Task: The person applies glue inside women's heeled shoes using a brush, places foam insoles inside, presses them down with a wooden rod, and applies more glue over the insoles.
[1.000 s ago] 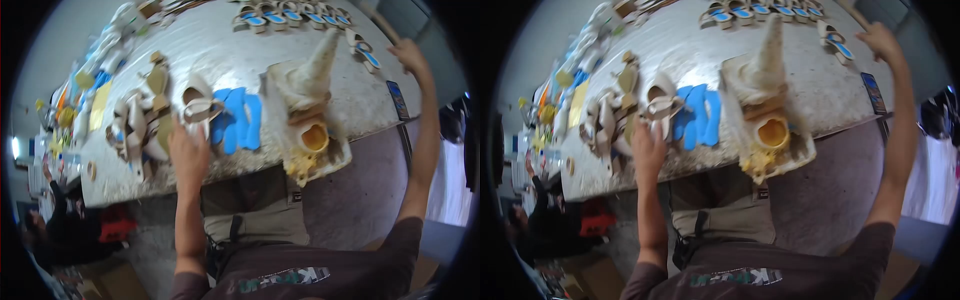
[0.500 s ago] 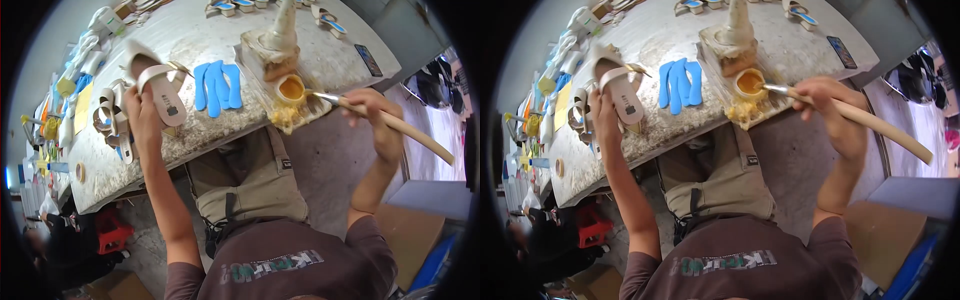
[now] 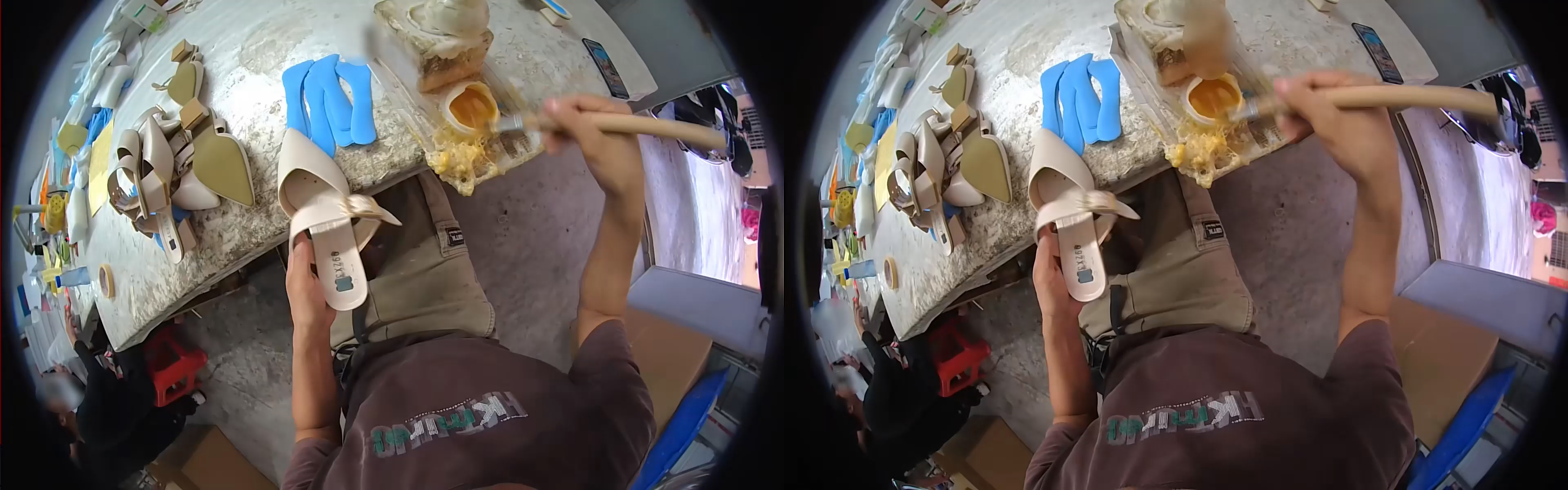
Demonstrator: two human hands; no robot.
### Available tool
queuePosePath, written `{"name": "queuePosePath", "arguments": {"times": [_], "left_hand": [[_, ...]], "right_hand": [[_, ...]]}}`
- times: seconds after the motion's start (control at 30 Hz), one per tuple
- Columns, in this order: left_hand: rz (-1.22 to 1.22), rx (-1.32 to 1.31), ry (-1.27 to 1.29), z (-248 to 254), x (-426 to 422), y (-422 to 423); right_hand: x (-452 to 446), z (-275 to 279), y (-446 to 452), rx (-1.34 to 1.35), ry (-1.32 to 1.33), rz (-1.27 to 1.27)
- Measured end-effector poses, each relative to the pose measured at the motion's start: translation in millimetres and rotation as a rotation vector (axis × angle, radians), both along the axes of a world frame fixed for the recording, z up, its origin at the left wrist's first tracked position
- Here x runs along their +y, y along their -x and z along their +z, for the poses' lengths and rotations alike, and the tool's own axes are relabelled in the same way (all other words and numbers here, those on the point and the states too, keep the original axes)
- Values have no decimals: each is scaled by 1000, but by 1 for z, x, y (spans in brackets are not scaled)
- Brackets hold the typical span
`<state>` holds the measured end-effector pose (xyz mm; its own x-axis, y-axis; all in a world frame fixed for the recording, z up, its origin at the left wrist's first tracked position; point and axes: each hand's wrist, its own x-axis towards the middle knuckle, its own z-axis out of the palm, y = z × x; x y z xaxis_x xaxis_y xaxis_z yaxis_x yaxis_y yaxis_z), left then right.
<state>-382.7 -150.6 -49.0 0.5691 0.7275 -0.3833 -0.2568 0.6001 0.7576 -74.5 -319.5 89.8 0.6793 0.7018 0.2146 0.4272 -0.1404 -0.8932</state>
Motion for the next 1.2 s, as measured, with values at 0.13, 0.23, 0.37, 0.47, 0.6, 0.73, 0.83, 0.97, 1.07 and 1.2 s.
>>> {"name": "queuePosePath", "arguments": {"times": [0.13, 0.23, 0.37, 0.47, 0.6, 0.73, 0.83, 0.97, 1.07, 1.2], "left_hand": [[-102, 27, -106, 18, -4, -10], [-114, 54, -211, 12, -6, -8], [-51, 83, -317, -4, -9, -11], [34, 25, -236, 15, -12, -31], [95, 29, -184, 39, -17, -41], [46, 62, -270, 32, -18, -39], [-109, 48, -470, 16, -4, -29], [-132, -2, -383, 18, -1, -27], [-128, -58, -316, 17, 2, -27], [-124, -74, -258, 16, 4, -23]], "right_hand": [[-53, 18, -28, -254, -286, -43], [-27, -52, -47, 275, -200, -91], [-62, -52, 3, 837, -881, 234], [-2, -38, 107, -265, -543, -217], [38, -52, 162, -48, -265, 44], [112, -110, 160, -277, -332, -19], [122, -123, 157, -204, -353, -34], [115, -120, 162, 36, -269, -7], [115, -120, 161, -48, -285, 53], [113, -117, 164, -33, -263, 69]]}}
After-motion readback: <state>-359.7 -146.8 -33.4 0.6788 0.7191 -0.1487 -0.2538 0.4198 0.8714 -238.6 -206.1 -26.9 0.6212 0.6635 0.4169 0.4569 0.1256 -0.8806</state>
